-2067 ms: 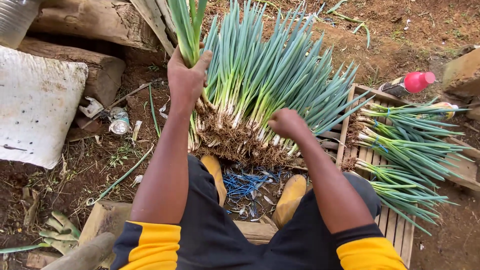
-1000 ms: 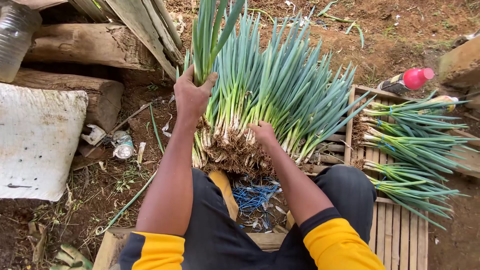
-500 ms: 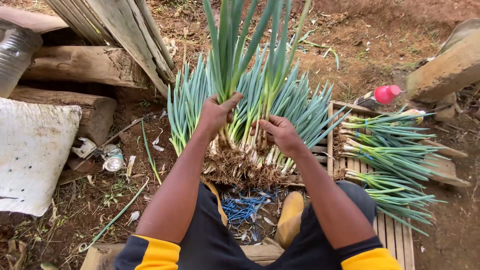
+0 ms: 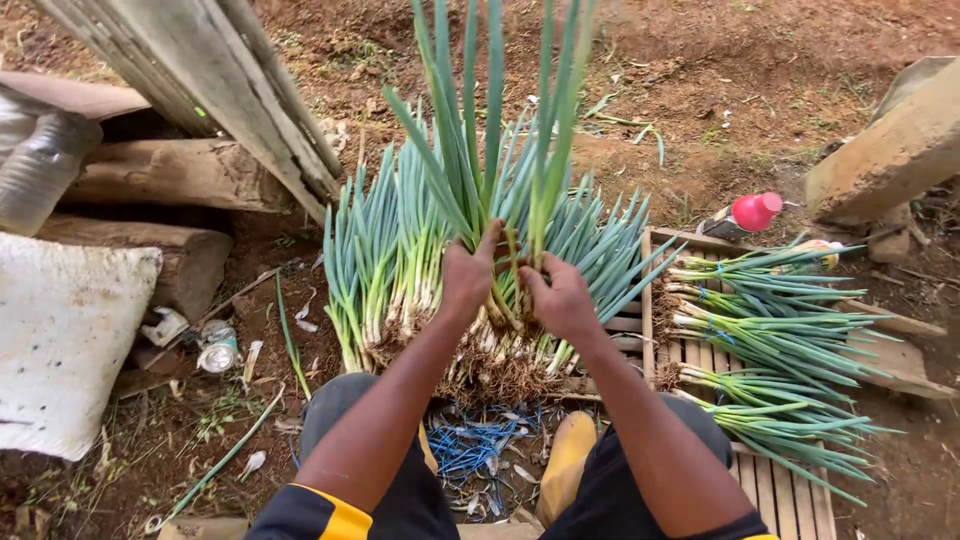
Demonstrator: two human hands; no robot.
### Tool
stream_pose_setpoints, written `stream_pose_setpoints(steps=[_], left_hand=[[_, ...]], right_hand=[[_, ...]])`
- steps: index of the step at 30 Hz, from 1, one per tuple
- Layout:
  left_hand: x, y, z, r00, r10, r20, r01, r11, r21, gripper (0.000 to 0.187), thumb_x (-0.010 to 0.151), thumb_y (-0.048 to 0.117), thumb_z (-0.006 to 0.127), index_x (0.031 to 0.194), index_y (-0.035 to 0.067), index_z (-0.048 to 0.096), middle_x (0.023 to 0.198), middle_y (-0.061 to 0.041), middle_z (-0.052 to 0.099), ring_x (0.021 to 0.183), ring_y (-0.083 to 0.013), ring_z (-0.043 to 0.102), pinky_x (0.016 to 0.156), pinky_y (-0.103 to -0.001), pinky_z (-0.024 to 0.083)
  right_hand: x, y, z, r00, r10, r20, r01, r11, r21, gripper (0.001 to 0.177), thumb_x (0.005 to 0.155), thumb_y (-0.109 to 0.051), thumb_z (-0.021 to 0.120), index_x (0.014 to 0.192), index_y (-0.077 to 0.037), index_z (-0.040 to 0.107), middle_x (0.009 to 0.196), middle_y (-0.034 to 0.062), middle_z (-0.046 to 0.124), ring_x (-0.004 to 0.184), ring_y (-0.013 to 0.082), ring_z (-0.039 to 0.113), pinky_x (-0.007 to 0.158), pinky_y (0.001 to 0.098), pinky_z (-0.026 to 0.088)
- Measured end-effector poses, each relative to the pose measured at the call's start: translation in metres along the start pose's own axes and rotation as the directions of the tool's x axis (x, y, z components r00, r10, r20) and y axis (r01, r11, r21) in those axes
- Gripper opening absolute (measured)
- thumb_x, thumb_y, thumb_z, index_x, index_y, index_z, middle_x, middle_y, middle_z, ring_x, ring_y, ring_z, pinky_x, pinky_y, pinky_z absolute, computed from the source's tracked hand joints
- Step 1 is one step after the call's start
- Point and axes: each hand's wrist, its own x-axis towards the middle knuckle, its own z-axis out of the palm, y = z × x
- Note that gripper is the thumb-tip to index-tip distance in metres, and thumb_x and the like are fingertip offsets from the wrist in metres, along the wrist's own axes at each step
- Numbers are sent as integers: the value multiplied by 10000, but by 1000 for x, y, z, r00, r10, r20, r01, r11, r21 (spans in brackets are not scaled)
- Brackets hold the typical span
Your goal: The person gathers bunches of green onions, aligns the roots, and ties them together with blue plastic ties. They place the finished bundles on a wooden slatted surface to the right.
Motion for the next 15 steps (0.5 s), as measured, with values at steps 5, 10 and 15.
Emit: stream_pose_setpoints(steps=[5,10,15], left_hand=[[20,-41,36,999,34,41,-34,999,-5,405,1046,374,635,1214,6,631,1060,-178,754,1004,-269,725,895,-497,614],[24,-35,54,993,77,93,-70,994,-79,342,1017,319,688,1172,21,622,1016,-167,767,946,-253,749,888,-437,613],[32,-33,45,993,102,60,-101,995,-13,286,956,281,765,1114,64,669,808,-101,747,772,-148,705,782,-364,592]], right_hand=[[1,3,11,994,65,-92,-94,933,-347,263,1006,-383,571,1157,-195,676,995,139,743,934,399,739,844,558,584],[7,0,9,991,73,-114,-116,886,-448,275,1017,-277,497,1168,-104,648,996,180,717,916,450,739,844,559,602],[4,-4,12,996,-56,-69,15,869,-494,316,964,-269,505,1209,-94,599,1071,191,634,872,546,697,805,661,575]])
